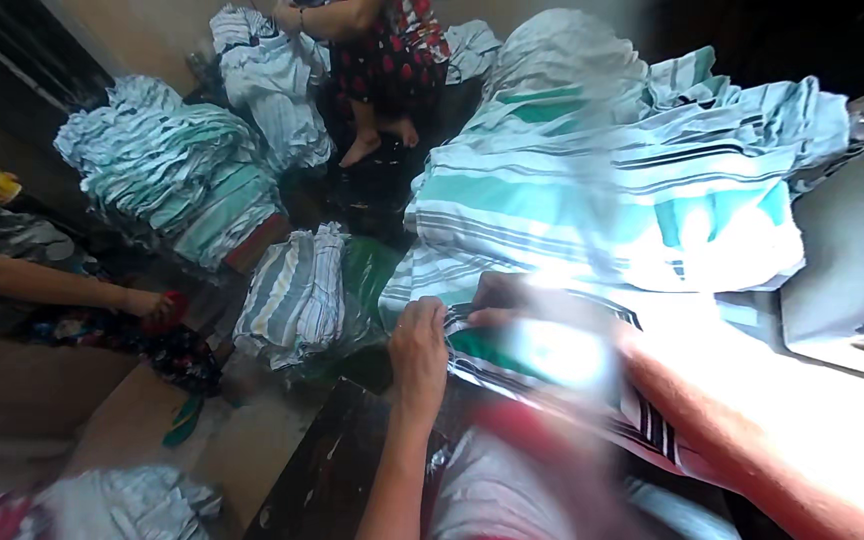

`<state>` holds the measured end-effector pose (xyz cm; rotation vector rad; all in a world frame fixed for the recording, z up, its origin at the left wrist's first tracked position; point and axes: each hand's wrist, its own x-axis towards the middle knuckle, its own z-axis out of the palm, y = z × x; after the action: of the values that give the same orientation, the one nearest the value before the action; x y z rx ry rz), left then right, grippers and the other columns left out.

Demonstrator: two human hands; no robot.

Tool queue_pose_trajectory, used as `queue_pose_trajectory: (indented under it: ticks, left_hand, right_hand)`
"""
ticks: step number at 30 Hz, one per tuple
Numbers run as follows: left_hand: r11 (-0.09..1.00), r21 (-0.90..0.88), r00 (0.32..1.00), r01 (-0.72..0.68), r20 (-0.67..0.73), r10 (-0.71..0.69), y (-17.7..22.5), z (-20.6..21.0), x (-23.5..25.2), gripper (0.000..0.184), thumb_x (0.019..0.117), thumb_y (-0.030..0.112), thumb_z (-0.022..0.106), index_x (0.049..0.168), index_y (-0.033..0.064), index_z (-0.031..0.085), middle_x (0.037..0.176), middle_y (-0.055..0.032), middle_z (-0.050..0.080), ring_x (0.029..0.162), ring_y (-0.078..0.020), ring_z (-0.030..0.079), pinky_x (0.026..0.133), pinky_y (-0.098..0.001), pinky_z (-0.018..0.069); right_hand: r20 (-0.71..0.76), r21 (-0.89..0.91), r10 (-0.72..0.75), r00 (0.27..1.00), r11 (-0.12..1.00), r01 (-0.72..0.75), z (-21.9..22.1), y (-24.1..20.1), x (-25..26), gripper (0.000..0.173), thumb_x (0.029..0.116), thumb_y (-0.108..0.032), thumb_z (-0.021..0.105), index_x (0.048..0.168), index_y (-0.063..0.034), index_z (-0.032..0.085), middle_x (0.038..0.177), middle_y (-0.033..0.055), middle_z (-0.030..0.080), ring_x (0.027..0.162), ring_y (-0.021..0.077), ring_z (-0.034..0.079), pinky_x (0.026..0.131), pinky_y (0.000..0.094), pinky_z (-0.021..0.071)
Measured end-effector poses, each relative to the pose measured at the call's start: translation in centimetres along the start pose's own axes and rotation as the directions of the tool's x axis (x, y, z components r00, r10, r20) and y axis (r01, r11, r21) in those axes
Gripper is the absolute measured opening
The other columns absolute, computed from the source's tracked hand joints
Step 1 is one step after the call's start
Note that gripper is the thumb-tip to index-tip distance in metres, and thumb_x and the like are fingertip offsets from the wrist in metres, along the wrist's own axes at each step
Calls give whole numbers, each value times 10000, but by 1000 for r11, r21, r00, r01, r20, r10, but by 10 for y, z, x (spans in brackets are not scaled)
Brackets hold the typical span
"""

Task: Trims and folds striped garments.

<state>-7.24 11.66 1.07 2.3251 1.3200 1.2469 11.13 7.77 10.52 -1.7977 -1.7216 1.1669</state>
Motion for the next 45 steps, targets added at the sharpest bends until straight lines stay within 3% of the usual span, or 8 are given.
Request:
queue_pose_trajectory:
  ticks: [3,21,26,29,33,36,39,45]
  left_hand:
    - [1000,5,1000,-14,-24,14,-1,1,-1,155,992,89,610,969,-2,734,863,-125,709,796,-240,710,743,-378,588]
    - [999,-30,999,16,-47,-18,-4,5,-1,166,995,110,619,974,1,742,875,-119,717,802,-219,713,749,-364,590]
    - [835,-543,996,86,34,-80,-24,-4,-2,175,1025,36,529,1006,-53,678,902,-74,702,849,-100,686,812,-262,583]
    - [629,-777,998,29,-7,-54,-41,-6,-5,427,1099,210,364,866,48,683,862,-12,713,893,-107,683,877,-314,555]
    - [920,-373,989,120,-38,-145,-32,-11,-6,301,1035,195,500,999,-4,723,972,-103,711,993,-226,654,970,-471,481]
    - [993,-30,993,115,8,-115,-21,-5,-2,259,910,332,729,1027,103,767,1097,-92,709,1086,-317,624,966,-615,402]
    - [994,-102,999,48,1,-48,-17,-3,0,144,940,230,695,939,96,747,1019,-55,723,1036,-233,650,975,-524,419]
    - [722,-655,974,225,163,-156,-14,-1,4,184,992,31,584,1137,-74,543,946,-90,717,909,-100,687,854,-292,562]
  right_hand:
    - [-163,-83,-347,924,938,337,18,51,31,300,1000,-391,646,1040,-99,705,855,14,701,761,81,638,754,329,518]
    - [-168,-276,-444,880,878,391,31,50,37,367,1022,-432,567,1059,-100,718,886,87,719,835,241,692,744,507,513]
    - [-117,-83,-313,942,949,305,18,48,29,330,1001,-431,634,1075,-116,697,887,28,691,802,122,627,780,399,497]
    - [-164,-6,-300,940,953,303,15,42,18,284,997,-386,655,1067,-113,689,871,-8,681,776,61,608,756,319,493]
    - [-51,136,-64,997,988,71,-8,-14,-16,227,1036,-147,608,1183,25,616,1054,124,674,929,147,619,899,306,478]
    - [-212,119,-288,934,941,317,15,46,21,246,977,-358,674,1046,-123,665,860,-38,687,763,16,623,729,228,512]
    - [-197,89,-339,920,928,361,19,58,34,357,984,-407,655,1131,-82,671,950,16,704,829,37,623,797,260,515]
    - [-215,-3,-361,908,930,369,20,56,29,386,1000,-442,623,1162,-94,660,960,25,703,843,61,636,807,297,523]
